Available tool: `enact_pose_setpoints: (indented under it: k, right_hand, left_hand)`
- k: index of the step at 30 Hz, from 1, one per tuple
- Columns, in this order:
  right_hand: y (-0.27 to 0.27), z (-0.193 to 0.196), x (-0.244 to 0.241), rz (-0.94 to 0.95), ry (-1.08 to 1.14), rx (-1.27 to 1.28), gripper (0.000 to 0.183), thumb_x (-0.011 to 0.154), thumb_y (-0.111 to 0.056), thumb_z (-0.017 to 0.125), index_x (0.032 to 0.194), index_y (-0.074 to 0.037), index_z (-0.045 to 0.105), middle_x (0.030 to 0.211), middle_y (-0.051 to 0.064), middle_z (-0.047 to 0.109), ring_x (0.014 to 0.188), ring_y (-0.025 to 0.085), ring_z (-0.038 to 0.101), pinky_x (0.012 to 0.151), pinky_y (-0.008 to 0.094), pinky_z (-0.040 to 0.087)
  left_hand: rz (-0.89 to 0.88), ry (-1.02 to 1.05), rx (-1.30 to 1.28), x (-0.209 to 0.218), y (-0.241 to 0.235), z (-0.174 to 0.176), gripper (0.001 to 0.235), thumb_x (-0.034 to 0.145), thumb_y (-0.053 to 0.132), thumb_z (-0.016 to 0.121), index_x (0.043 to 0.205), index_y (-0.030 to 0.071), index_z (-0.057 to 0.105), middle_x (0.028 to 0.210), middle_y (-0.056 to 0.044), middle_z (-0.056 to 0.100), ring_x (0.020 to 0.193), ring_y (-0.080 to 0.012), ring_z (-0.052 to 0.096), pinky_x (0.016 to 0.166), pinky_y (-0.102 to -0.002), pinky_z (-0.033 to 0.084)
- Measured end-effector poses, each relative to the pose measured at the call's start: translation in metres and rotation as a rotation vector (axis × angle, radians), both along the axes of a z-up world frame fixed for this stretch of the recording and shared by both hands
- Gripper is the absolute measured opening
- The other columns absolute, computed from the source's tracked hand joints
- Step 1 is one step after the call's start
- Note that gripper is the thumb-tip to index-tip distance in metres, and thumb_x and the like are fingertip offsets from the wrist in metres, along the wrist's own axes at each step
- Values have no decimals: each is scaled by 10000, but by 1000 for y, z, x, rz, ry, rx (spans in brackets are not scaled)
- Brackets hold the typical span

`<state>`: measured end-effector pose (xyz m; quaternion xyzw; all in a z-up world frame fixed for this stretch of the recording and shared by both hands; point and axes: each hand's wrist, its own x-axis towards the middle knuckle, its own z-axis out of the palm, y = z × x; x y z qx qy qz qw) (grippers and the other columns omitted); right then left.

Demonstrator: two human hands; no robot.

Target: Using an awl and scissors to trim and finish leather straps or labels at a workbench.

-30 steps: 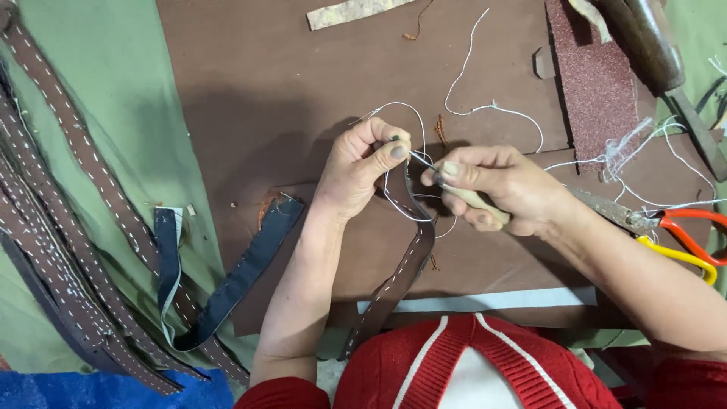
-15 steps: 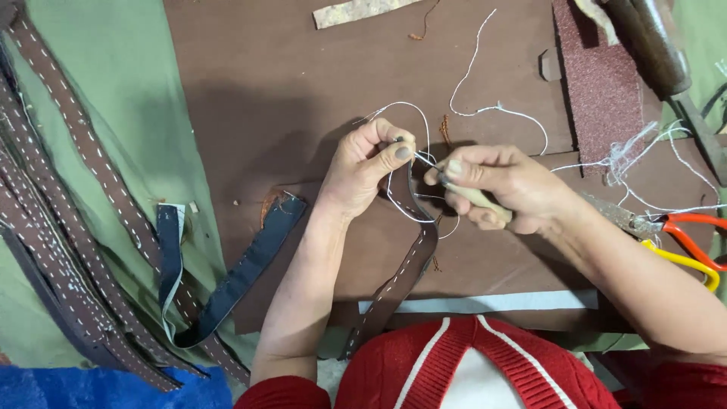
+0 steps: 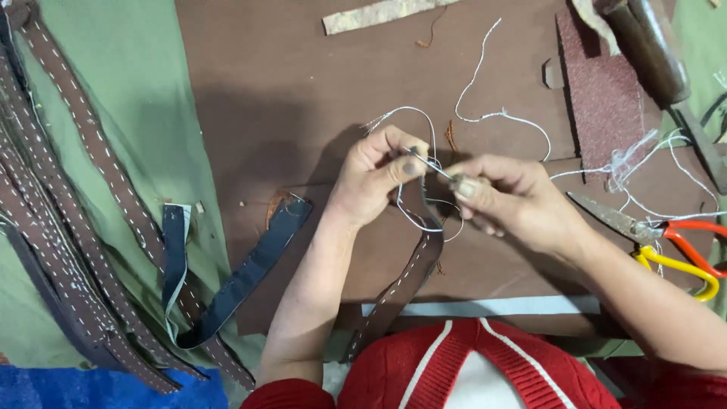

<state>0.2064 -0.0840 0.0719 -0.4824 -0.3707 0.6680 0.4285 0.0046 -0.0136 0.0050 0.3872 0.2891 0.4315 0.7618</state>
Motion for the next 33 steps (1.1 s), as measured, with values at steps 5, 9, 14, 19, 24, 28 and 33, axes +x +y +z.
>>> enact_pose_setpoints:
  k: [5,9,14,19,24,28,33]
  right_hand:
    - [-5,4,-4,42,52,25,274,993,-198,630,1055,57,707,703,148,683,520,115,589,422,228,487]
    - [-12,-11,2,96,219,59,270,1019,-191,575,985,41,710,816,190,720,629,164,662,531,269,535]
    - [-18,-9,3,135,414,3,337,1056,-206,518,1024,98,661,802,262,694,575,213,694,447,268,543]
    - [-19,-5,2,139,542,-46,358,1077,-189,502,1056,151,614,727,279,654,439,206,656,319,228,487]
    - [-22,18,7,113,-314,117,191,935,-103,694,1102,-11,682,709,42,639,541,114,603,525,237,528]
    - [-35,-2,7,37,-1230,664,439,991,-310,776,1237,25,637,920,134,671,744,299,668,655,406,511]
    - [-29,16,7,62,-653,130,163,941,-243,741,969,-101,668,771,-54,607,696,62,477,638,239,424]
  left_hand:
    - [-77,-166,50,-5,1,6,398,851,-1,840,1200,-26,650,982,-119,730,919,-116,701,867,-267,575]
    - [-86,-215,81,-4,0,13,443,863,5,835,1255,-31,632,1014,-106,729,947,-100,689,894,-260,577]
    - [-60,-187,76,-4,-1,7,352,901,64,819,1208,-16,665,981,-79,724,907,-59,654,831,-218,552]
    - [-16,-162,45,-1,-2,12,272,918,98,802,1137,-24,696,841,-50,689,804,-22,630,721,-137,509]
    - [-39,31,-14,-8,-4,23,172,896,158,823,1035,98,742,1018,10,748,886,-29,638,813,-147,517]
    - [-8,-21,-71,0,-8,17,163,899,107,815,1049,91,754,964,23,734,870,-39,634,809,-147,521]
    - [-57,-53,-71,-2,-7,13,176,892,134,822,1036,79,735,929,3,719,855,-66,630,812,-181,512]
